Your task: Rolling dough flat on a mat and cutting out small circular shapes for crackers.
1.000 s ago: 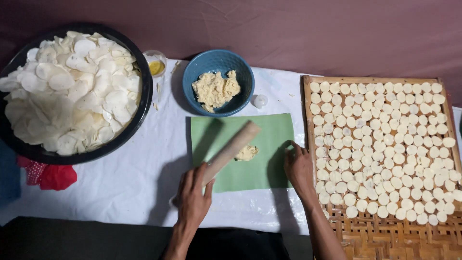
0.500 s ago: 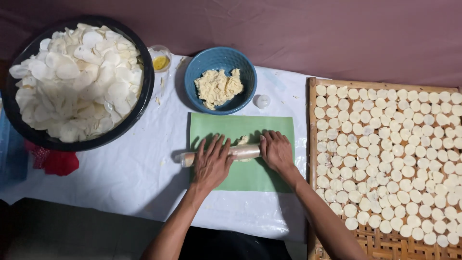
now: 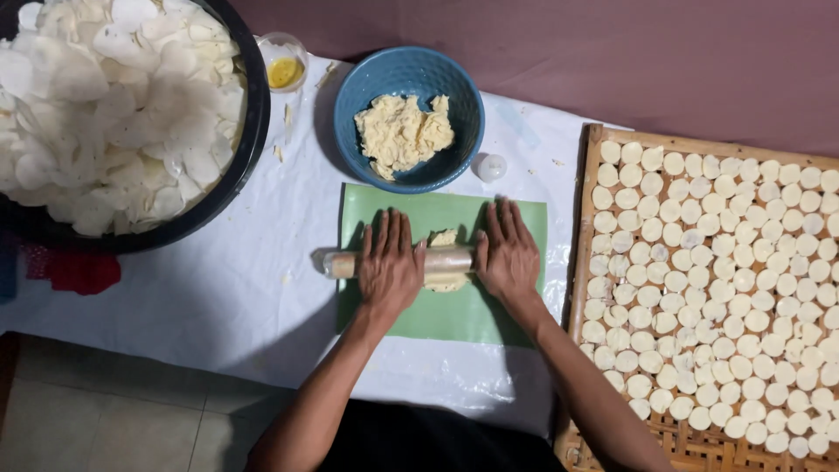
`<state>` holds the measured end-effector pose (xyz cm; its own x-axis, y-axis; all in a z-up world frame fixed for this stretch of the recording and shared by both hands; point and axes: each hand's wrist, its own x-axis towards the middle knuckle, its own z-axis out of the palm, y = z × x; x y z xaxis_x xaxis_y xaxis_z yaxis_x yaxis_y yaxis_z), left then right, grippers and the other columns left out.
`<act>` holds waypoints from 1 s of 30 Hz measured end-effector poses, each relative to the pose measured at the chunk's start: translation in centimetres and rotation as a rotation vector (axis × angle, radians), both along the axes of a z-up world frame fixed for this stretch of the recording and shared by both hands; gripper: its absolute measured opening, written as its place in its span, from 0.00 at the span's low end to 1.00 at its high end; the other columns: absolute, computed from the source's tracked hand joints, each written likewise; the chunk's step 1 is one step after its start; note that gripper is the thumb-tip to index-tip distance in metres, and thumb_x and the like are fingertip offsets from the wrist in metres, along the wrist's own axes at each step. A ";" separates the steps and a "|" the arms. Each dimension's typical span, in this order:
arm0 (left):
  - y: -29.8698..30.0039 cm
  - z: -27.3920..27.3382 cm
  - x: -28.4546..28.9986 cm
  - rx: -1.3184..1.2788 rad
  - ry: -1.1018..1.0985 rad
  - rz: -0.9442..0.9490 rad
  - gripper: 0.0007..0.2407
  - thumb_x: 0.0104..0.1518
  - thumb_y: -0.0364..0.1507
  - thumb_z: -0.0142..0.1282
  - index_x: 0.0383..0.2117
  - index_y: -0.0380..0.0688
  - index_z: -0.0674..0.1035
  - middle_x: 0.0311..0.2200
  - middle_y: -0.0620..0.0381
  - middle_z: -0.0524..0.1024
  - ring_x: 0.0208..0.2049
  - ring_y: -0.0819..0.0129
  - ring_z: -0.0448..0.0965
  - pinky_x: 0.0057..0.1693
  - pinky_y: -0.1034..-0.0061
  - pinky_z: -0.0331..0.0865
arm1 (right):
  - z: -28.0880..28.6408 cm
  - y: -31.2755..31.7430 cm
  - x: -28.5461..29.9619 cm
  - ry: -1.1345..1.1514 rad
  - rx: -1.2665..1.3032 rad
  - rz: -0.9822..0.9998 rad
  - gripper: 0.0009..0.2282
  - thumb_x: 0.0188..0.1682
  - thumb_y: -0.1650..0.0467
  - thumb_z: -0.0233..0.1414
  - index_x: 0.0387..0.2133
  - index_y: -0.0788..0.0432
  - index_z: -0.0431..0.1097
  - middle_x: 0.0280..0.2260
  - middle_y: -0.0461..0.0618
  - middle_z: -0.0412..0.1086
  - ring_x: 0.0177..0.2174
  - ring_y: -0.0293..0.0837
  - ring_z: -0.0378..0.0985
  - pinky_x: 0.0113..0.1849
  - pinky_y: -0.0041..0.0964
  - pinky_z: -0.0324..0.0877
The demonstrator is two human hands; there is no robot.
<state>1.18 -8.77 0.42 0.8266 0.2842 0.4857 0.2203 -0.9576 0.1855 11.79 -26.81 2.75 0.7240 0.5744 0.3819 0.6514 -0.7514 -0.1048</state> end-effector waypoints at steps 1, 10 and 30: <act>-0.1 0.4 0.0 0.003 -0.003 -0.005 0.21 0.67 0.40 0.43 0.53 0.34 0.79 0.55 0.40 0.77 0.61 0.50 0.74 0.67 0.53 0.62 | -0.2 -0.2 -0.3 -0.003 0.003 -0.005 0.22 0.54 0.64 0.43 0.58 0.63 0.71 0.57 0.63 0.70 0.59 0.58 0.69 0.55 0.45 0.66; -1.1 1.4 -4.3 -0.081 -0.059 -0.122 0.21 0.68 0.35 0.43 0.60 0.29 0.72 0.61 0.35 0.70 0.66 0.47 0.67 0.70 0.56 0.56 | 0.7 -2.2 -5.4 -0.069 0.055 0.041 0.25 0.59 0.60 0.38 0.64 0.63 0.62 0.62 0.58 0.65 0.62 0.55 0.64 0.62 0.47 0.56; 0.9 0.9 -2.0 -0.055 0.020 -0.068 0.24 0.67 0.39 0.43 0.61 0.28 0.71 0.64 0.32 0.66 0.67 0.40 0.63 0.69 0.43 0.52 | 0.0 -0.1 -3.5 -0.027 -0.045 -0.102 0.25 0.55 0.59 0.42 0.60 0.61 0.69 0.57 0.63 0.69 0.58 0.60 0.70 0.56 0.48 0.65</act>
